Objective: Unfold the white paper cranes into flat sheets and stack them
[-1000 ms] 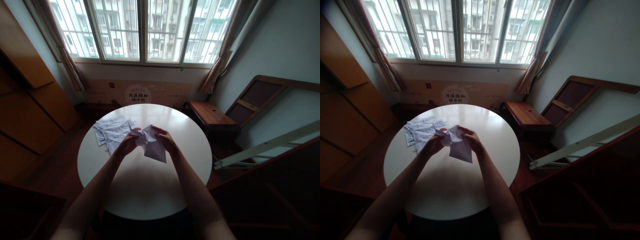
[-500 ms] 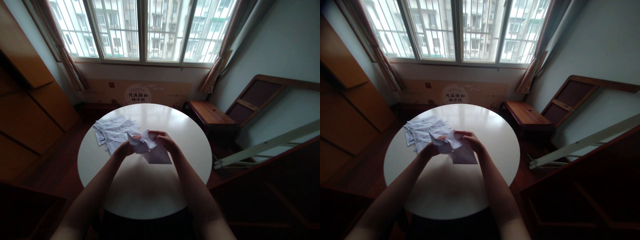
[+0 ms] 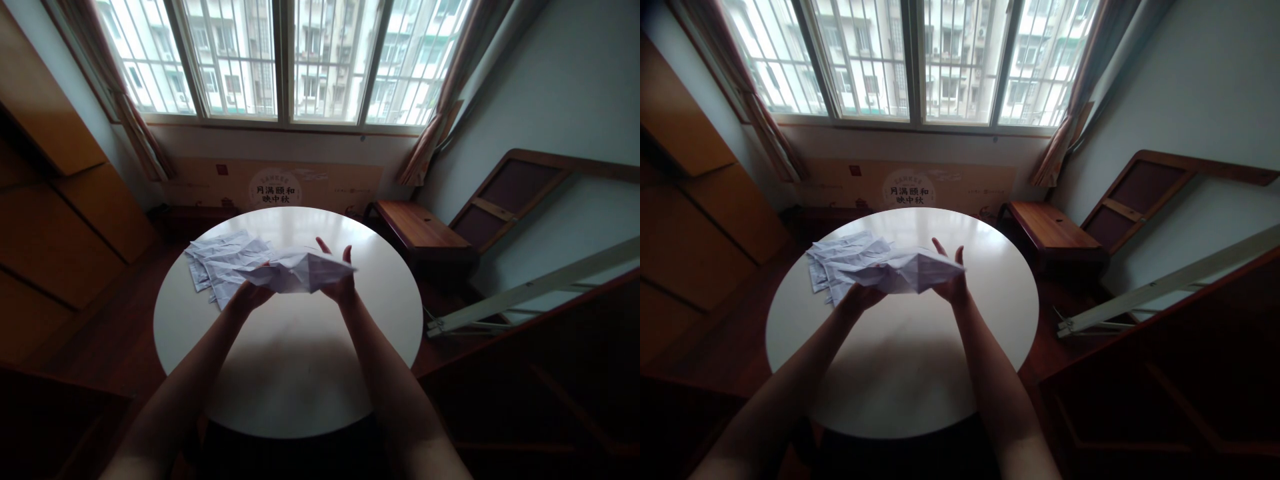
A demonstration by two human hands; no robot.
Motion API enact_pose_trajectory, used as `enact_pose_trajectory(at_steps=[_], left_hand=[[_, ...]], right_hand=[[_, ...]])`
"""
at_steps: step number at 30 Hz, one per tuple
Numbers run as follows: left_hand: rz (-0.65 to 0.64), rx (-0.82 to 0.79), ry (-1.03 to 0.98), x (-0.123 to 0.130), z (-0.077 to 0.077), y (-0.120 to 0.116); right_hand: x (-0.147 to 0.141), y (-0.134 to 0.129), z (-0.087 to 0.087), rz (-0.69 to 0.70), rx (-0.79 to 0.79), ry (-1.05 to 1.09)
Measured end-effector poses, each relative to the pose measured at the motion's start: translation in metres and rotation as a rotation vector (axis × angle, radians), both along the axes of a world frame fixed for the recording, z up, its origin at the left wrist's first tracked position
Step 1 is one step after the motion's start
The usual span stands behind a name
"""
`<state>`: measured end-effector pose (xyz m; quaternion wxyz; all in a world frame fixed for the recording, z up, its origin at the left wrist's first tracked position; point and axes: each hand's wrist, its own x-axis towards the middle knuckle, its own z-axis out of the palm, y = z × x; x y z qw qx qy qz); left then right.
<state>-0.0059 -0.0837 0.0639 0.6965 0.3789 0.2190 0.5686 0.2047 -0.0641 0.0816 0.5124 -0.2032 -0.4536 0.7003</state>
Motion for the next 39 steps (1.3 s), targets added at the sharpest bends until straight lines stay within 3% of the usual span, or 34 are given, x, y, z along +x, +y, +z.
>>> enact_pose_trajectory(at_steps=[4,7,11,19,24,32,36,39], left_hand=[[0.172,0.006,-0.090,0.003,-0.001,0.009],[0.229,-0.017,-0.103,0.004,-0.001,0.013],[0.201,-0.014,-0.134,0.004,-0.004,0.014],[0.107,-0.053,-0.135,0.001,-0.005,0.011],[0.140,-0.062,-0.156,0.002,-0.004,0.012],[0.087,-0.057,-0.038,-0.002,-0.002,0.008],[0.174,-0.114,0.094,-0.006,0.001,0.005],[0.225,-0.127,0.077,-0.009,0.005,0.005]], right_hand=[[-0.003,0.003,-0.004,-0.034,0.011,0.093],[-0.011,0.004,-0.009,-0.037,0.032,0.039],[-0.019,0.004,-0.013,-0.081,0.024,-0.015],[-0.015,0.003,-0.014,0.009,0.030,0.044],[-0.013,0.005,-0.017,0.065,-0.002,0.110],[-0.020,0.013,-0.020,-0.111,-0.095,0.112],[-0.018,0.019,-0.026,-0.248,-0.150,-0.017],[-0.013,0.023,-0.028,-0.325,-0.181,-0.115]])
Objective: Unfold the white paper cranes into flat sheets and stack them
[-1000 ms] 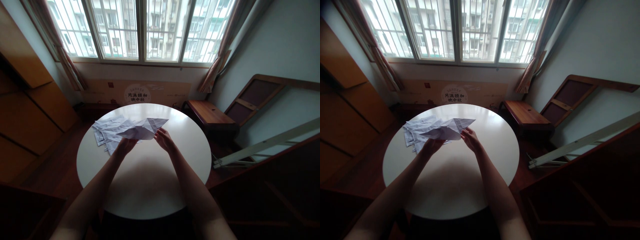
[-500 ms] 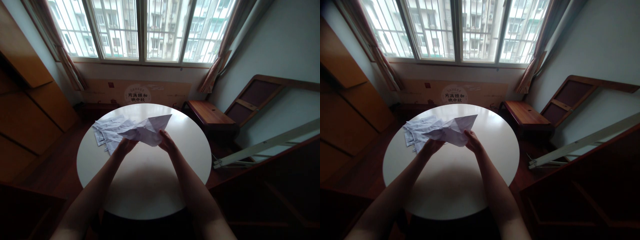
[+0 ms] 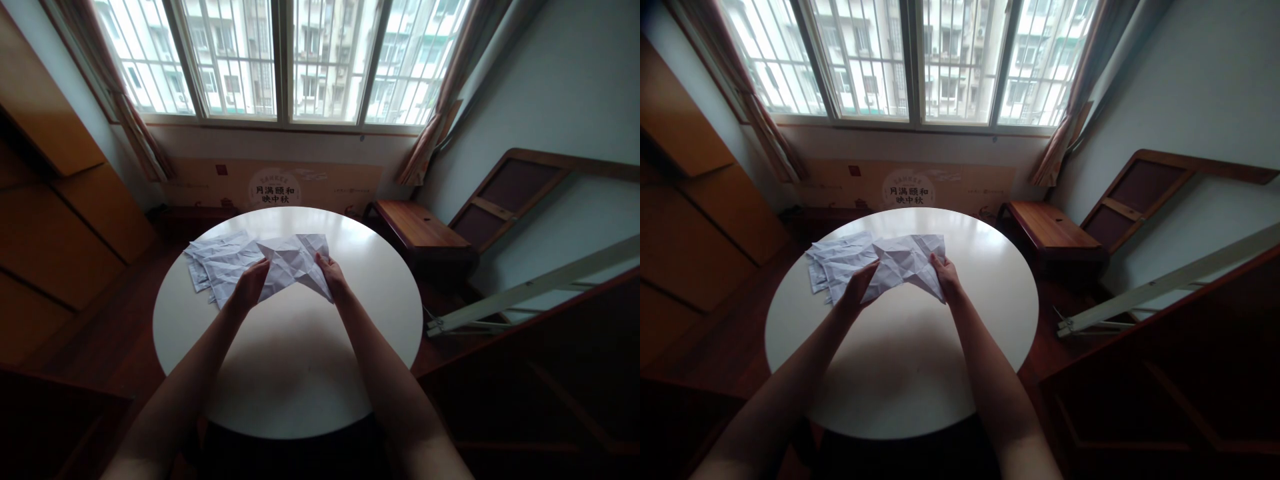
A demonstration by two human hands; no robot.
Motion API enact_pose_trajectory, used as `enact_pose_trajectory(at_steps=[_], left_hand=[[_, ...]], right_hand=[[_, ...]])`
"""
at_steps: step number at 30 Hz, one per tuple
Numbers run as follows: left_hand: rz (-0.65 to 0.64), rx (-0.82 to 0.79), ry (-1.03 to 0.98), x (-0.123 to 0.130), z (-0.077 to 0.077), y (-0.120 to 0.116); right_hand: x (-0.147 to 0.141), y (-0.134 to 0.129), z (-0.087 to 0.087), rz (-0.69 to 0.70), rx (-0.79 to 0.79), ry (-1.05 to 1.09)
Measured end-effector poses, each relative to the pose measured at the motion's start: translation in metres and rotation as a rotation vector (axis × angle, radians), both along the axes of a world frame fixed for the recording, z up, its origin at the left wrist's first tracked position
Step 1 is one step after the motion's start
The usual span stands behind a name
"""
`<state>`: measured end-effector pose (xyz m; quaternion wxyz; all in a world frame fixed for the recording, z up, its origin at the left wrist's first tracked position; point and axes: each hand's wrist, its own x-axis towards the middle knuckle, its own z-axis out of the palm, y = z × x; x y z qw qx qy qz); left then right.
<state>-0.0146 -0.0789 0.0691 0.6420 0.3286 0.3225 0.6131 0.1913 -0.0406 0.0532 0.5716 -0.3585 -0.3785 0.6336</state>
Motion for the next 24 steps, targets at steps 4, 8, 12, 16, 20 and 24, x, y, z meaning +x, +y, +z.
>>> enact_pose_trajectory(at_steps=[4,8,12,16,20,24], left_hand=[[0.099,-0.054,-0.023,-0.004,0.005,0.006],[0.073,-0.199,0.029,-0.007,0.005,0.012],[-0.067,-0.185,0.116,-0.007,-0.002,0.012],[0.040,-0.067,0.205,-0.002,-0.011,0.015],[0.180,0.041,0.366,-0.001,-0.014,0.018],[0.137,0.127,0.441,-0.002,-0.012,0.014]], right_hand=[[0.008,0.003,0.003,-0.055,0.033,-0.048],[0.015,0.006,0.003,-0.159,0.160,-0.283],[0.023,0.010,-0.001,-0.285,0.257,-0.473],[0.029,0.016,-0.006,-0.318,0.380,-0.605],[0.035,0.021,-0.010,-0.335,0.413,-0.670],[0.036,0.020,-0.009,-0.311,0.410,-0.649]])
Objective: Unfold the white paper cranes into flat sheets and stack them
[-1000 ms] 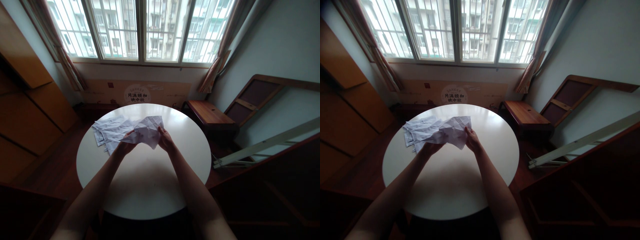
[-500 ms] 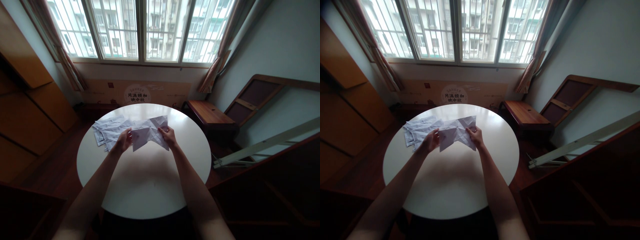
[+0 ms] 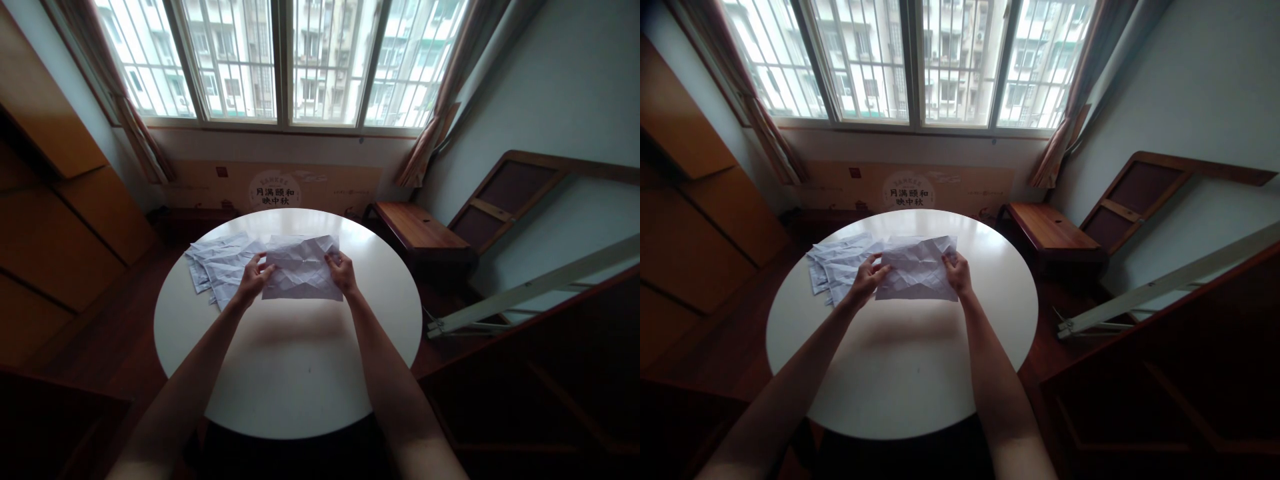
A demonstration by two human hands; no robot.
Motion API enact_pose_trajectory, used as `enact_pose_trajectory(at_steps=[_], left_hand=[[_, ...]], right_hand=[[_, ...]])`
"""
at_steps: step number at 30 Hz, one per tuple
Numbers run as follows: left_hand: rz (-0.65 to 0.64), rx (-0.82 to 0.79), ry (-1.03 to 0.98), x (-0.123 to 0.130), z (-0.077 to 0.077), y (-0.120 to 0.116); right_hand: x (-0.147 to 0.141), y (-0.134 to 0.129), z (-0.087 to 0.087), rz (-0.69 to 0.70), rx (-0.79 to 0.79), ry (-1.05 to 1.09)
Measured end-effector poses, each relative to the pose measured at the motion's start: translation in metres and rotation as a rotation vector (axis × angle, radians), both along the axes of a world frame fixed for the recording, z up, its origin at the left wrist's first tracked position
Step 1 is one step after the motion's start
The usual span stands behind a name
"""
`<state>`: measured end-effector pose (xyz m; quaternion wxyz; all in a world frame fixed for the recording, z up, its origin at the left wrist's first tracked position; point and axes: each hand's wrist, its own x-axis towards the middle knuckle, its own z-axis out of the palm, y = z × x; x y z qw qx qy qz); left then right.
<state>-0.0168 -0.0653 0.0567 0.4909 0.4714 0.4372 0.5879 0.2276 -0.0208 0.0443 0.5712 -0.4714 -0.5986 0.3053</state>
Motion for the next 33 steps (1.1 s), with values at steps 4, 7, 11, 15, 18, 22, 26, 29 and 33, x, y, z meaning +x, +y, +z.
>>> enact_pose_trajectory(at_steps=[4,7,11,15,18,22,26,29,33], left_hand=[[0.009,0.020,0.003,-0.002,-0.001,0.001],[0.121,0.032,-0.001,-0.002,-0.003,0.004],[0.259,0.079,0.033,0.002,-0.002,0.003],[0.382,0.128,0.098,0.002,0.003,-0.002],[0.506,0.161,0.168,-0.011,0.010,-0.001],[0.699,0.153,0.372,-0.049,0.024,0.009],[0.789,0.107,0.610,-0.102,0.031,0.017],[0.789,-0.032,0.757,-0.134,0.031,0.015],[0.850,-0.100,1.141,-0.141,0.031,0.007]], right_hand=[[-0.004,-0.003,0.000,0.053,0.007,-0.011],[-0.008,-0.003,-0.004,0.052,-0.076,0.009],[-0.014,-0.003,-0.009,0.034,-0.139,0.035],[-0.022,-0.005,-0.010,0.097,-0.161,0.111],[-0.026,-0.006,-0.010,0.158,-0.200,0.187],[-0.025,-0.005,-0.015,0.162,-0.191,0.169],[-0.023,-0.003,-0.022,0.113,-0.169,0.084],[-0.024,-0.001,-0.025,0.100,-0.161,0.043],[-0.024,-0.002,-0.027,0.089,-0.148,-0.018]])
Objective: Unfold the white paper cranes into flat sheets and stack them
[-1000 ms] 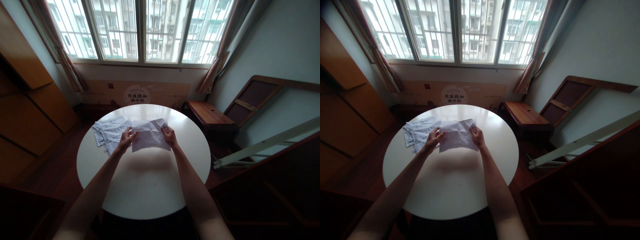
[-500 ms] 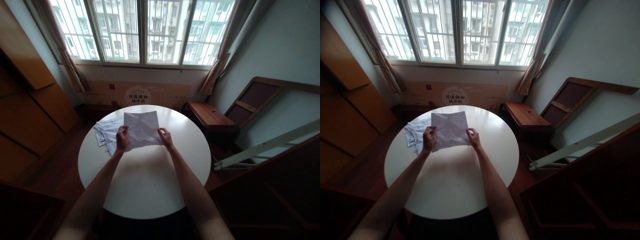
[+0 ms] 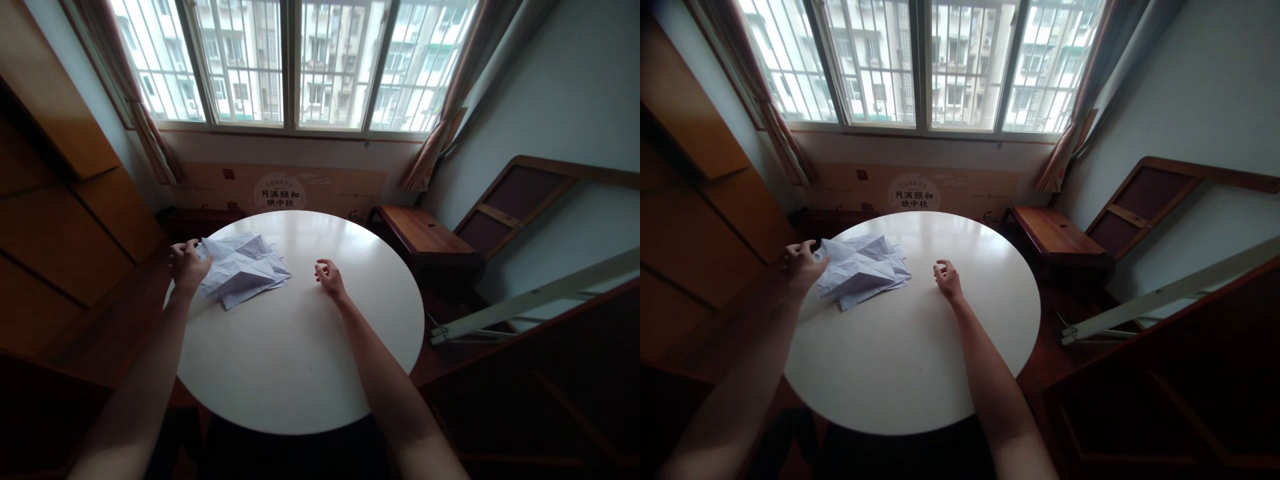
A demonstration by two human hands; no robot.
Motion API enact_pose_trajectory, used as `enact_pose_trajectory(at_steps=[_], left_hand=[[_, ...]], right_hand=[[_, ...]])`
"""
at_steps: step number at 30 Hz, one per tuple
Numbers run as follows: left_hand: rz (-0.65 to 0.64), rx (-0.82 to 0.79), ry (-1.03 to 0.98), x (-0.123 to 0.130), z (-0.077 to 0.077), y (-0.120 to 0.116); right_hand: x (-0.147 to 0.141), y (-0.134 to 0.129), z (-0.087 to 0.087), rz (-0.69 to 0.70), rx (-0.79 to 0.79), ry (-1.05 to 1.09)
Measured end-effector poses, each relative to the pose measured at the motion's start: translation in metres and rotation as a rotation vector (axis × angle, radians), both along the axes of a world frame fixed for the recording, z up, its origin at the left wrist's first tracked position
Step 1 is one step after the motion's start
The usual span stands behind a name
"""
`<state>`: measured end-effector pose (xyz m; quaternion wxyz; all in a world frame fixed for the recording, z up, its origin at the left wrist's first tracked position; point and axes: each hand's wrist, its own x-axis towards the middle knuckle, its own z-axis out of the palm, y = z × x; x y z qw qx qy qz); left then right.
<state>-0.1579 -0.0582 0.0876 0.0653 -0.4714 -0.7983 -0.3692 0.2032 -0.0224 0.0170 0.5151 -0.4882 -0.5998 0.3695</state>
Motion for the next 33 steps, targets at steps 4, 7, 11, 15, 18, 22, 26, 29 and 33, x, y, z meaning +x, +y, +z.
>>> enact_pose_trajectory(at_steps=[4,7,11,15,18,22,26,29,33], left_hand=[[-0.265,-0.102,0.171,0.031,-0.009,0.006],[-0.423,-0.228,0.212,0.058,-0.028,0.018],[-0.454,-0.393,0.162,0.076,-0.058,0.029],[-0.457,-0.461,0.167,0.075,-0.070,0.031],[-0.468,-0.375,0.215,0.075,-0.066,0.026],[-0.713,-0.211,0.332,0.080,-0.052,0.013],[-0.997,-0.259,0.303,0.082,-0.041,0.002],[-1.004,-0.304,0.257,0.079,-0.039,-0.002],[-0.924,-0.273,0.218,0.073,-0.042,-0.002]], right_hand=[[0.001,-0.002,-0.002,-0.002,0.010,-0.089],[0.001,-0.002,-0.004,0.001,0.020,-0.131],[0.001,-0.001,-0.005,0.005,0.011,-0.125],[0.000,-0.002,-0.005,0.003,0.002,-0.139],[-0.001,-0.004,-0.004,0.007,0.003,-0.159],[-0.001,-0.005,-0.003,0.008,0.005,-0.142],[0.000,-0.005,-0.002,0.006,0.006,-0.127],[0.000,-0.006,0.000,0.012,-0.008,-0.151],[0.001,-0.008,0.002,0.020,-0.009,-0.203]])
